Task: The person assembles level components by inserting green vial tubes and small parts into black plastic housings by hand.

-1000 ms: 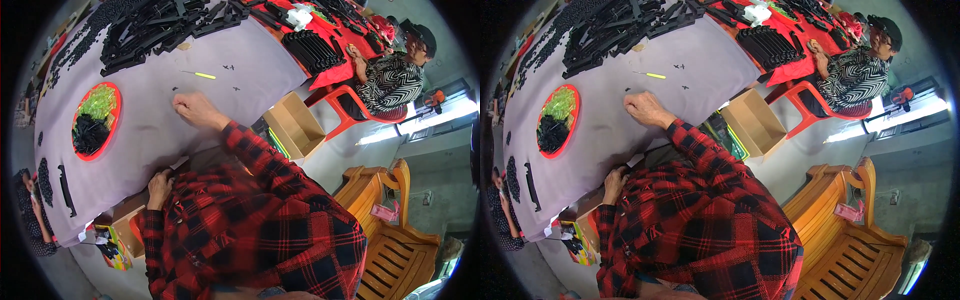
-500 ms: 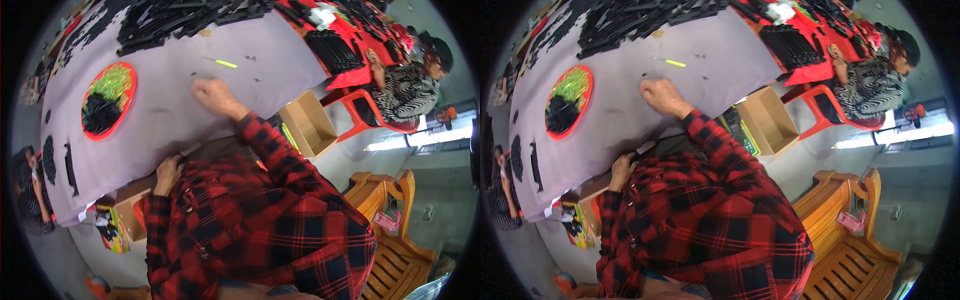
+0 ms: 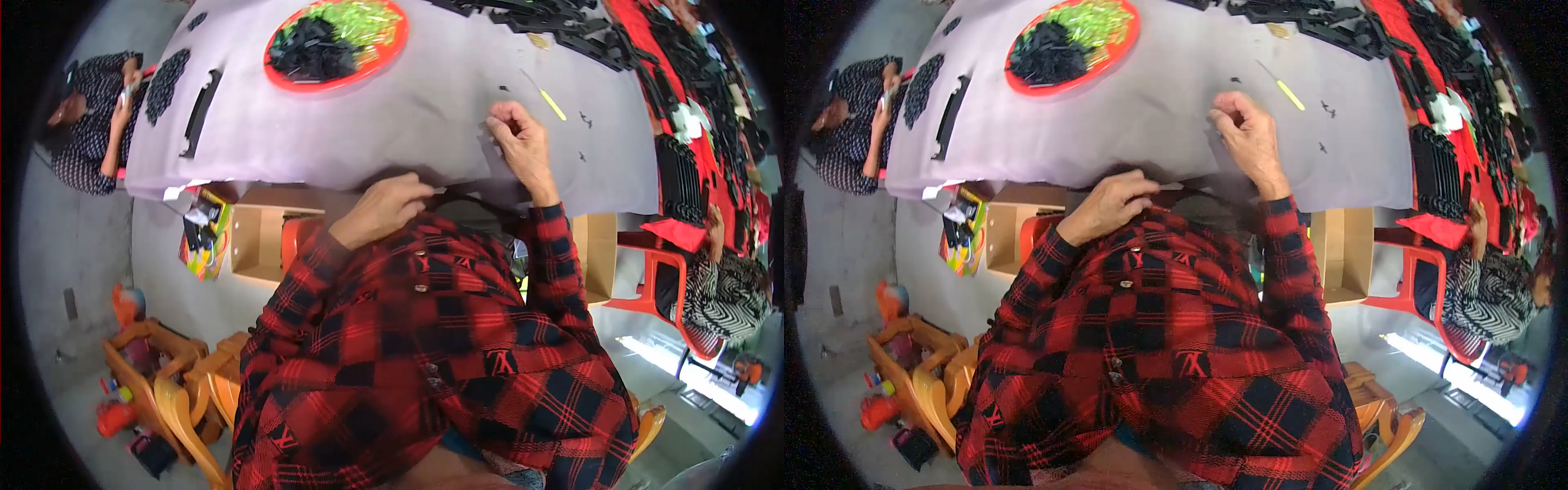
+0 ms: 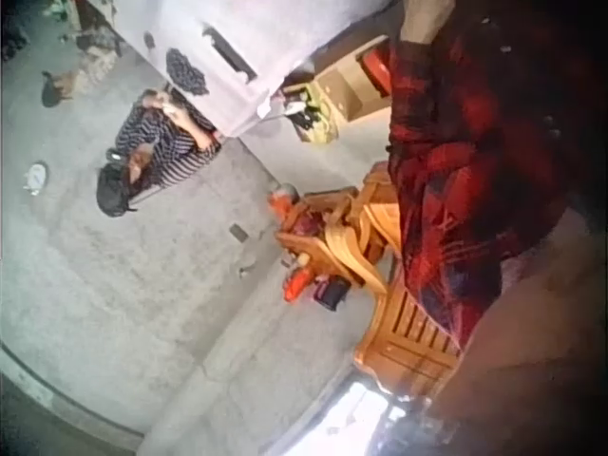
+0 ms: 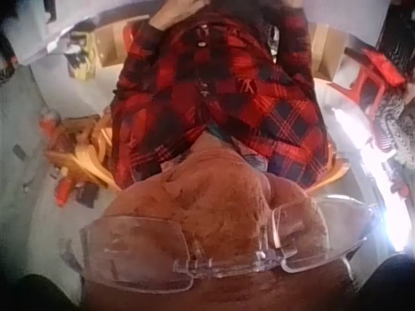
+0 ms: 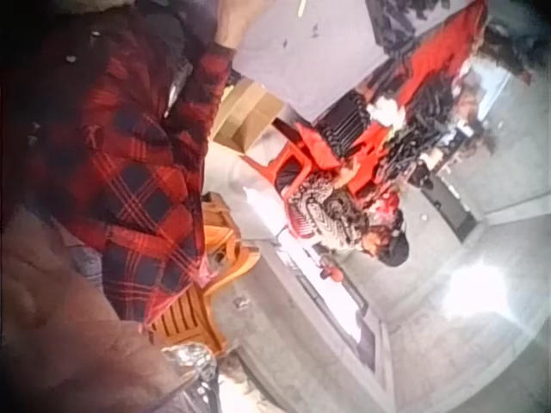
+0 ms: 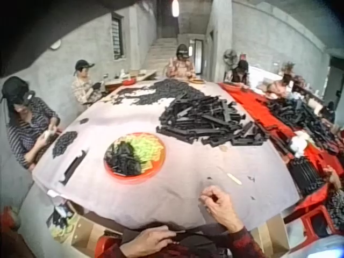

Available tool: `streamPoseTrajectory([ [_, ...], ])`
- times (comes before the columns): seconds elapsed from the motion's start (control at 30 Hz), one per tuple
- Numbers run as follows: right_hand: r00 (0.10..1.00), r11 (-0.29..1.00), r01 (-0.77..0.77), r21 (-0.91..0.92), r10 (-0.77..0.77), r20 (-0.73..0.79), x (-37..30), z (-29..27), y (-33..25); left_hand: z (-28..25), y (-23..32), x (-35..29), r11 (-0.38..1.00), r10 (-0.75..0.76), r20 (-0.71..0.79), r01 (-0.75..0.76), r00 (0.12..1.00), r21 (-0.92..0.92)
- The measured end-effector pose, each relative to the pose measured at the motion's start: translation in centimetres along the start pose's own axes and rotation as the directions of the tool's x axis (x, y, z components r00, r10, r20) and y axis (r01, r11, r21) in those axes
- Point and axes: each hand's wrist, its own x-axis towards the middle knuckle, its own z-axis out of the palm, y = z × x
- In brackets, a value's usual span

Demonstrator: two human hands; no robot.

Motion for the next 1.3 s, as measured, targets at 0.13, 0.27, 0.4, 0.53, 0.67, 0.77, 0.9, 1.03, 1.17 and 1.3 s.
streamPoseTrajectory([
  [0.13,0.988,0.99,0.116,0.074,-0.123,0.097,-0.3,1.8,-3.5,-3.8,3.0,0.7,0.988,-0.124,-0.196,0.101,0.973,-0.121],
  [0.27,0.933,0.957,0.195,0.213,-0.248,0.261,-0.5,4.3,-7.0,-6.1,2.7,0.4,0.981,-0.172,-0.549,0.094,0.818,-0.168],
  [0.4,0.898,0.953,0.124,0.275,-0.226,0.378,-0.9,7.2,-7.6,-6.4,0.9,-0.2,0.905,-0.344,-0.533,0.121,0.773,-0.408],
  [0.53,0.869,0.963,0.051,0.264,-0.173,0.463,-1.6,9.5,-6.4,-6.1,0.0,-0.3,0.799,-0.46,-0.475,0.115,0.751,-0.59],
  [0.67,0.865,0.974,0.039,0.225,-0.146,0.481,-1.6,10.1,-5.6,-6.4,-0.2,-0.5,0.743,-0.503,-0.421,0.128,0.755,-0.657],
  [0.77,0.865,0.978,0.047,0.204,-0.142,0.481,-1.5,10.0,-5.9,-6.2,-0.5,-0.4,0.763,-0.484,-0.415,0.14,0.77,-0.63],
  [0.9,0.865,0.975,0.059,0.212,-0.156,0.476,-1.5,10.2,-5.5,-6.1,-0.2,-0.4,0.802,-0.484,-0.413,0.201,0.771,-0.563],
  [1.03,0.863,0.977,0.025,0.214,-0.129,0.488,-1.3,10.0,-5.5,-6.0,-0.4,-0.4,0.824,-0.469,-0.421,0.214,0.776,-0.525],
  [1.17,0.858,0.97,0.054,0.238,-0.167,0.486,-1.2,9.7,-5.5,-5.8,-0.5,-0.1,0.836,-0.451,-0.413,0.212,0.792,-0.506],
  [1.3,0.85,0.969,0.04,0.244,-0.161,0.502,-1.4,8.4,-5.5,-5.7,1.0,1.1,0.839,-0.432,-0.353,0.226,0.83,-0.495],
])
